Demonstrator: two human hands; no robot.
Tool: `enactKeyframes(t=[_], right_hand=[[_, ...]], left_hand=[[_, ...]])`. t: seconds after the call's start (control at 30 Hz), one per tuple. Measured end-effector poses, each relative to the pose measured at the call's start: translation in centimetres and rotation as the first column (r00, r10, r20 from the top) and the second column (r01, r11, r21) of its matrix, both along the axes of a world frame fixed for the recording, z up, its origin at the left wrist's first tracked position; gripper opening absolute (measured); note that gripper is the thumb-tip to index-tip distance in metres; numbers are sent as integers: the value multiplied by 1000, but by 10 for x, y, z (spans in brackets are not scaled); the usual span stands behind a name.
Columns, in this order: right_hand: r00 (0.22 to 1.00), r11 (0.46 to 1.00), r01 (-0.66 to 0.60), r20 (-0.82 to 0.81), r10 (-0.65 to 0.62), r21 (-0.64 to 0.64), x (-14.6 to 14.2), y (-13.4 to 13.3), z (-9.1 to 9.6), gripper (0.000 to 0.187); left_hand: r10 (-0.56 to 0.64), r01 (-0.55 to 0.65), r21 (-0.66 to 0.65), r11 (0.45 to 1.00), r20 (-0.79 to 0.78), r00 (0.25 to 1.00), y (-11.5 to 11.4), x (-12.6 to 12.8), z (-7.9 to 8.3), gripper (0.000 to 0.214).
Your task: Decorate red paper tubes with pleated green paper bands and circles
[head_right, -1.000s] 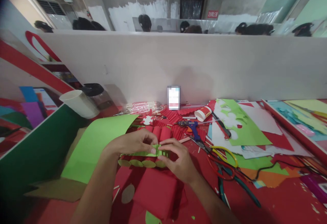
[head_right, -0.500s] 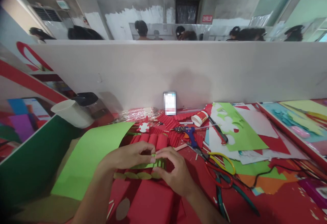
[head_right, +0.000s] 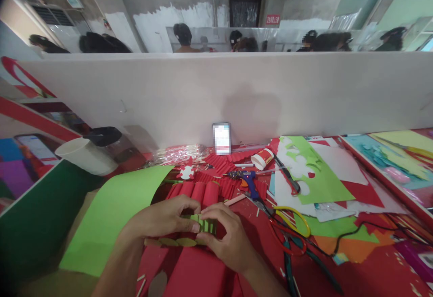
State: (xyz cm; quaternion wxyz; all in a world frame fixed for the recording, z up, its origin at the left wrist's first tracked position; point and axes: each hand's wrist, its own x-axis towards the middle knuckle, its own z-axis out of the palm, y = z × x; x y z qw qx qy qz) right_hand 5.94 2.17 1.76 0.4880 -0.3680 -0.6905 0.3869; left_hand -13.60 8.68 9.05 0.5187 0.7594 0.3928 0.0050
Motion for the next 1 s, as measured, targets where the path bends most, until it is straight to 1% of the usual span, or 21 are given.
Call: enactKeyframes(t=[0.13,0.23,0.3,0.37,0.43,0.53,0.63,0.7,0.73,0.77,0.83,0.87,0.93,1.0], right_hand=[[999,999,11,33,-10,-50,2,-1,2,27],[998,998,9,55,-6,-56,4,-1,2,27],[996,998,3,88,3,-64,6,-1,3,27],[992,996,-1,128,12,-84,9,-1,4,27],[987,993,-4,160,23,-119,13,0,8,25],[980,983,-44,186,77,-176,20,2,13,20],[966,972,-111,208,155,-208,27,4,16,16],[953,965,-138,235,191,-222,32,3,16,15],[945,963,-146,255,203,-225,34,2,16,17],[936,963,-153,280,213,-220,36,0,15,21],[907,965,-177,350,236,-192,40,-3,15,37],[886,965,-195,391,249,-172,41,-4,15,46],[841,963,-242,468,271,-122,42,-4,13,60],[806,957,-284,527,268,-53,40,-2,9,70]], left_hand=[[-14,14,4,1000,11,1000,1,2,0,29],[-24,25,58,998,-23,999,1,4,2,26],[9,-6,110,994,-33,999,-1,3,4,23],[68,-63,155,986,-29,997,-4,0,8,22],[114,-107,159,981,-35,993,-7,-5,13,23],[148,-136,142,980,-74,986,-15,-15,21,33],[164,-139,197,971,-119,979,-26,-27,21,43],[173,-134,264,955,-132,976,-37,-38,14,48],[192,-143,304,942,-139,971,-44,-45,9,51],[236,-172,344,923,-153,960,-51,-52,3,57],[294,-195,403,894,-201,935,-65,-67,-11,71],[329,-201,449,870,-226,917,-71,-73,-18,77],[351,-150,550,822,-281,893,-82,-80,-34,85],[382,-85,666,741,-314,869,-89,-78,-49,86]])
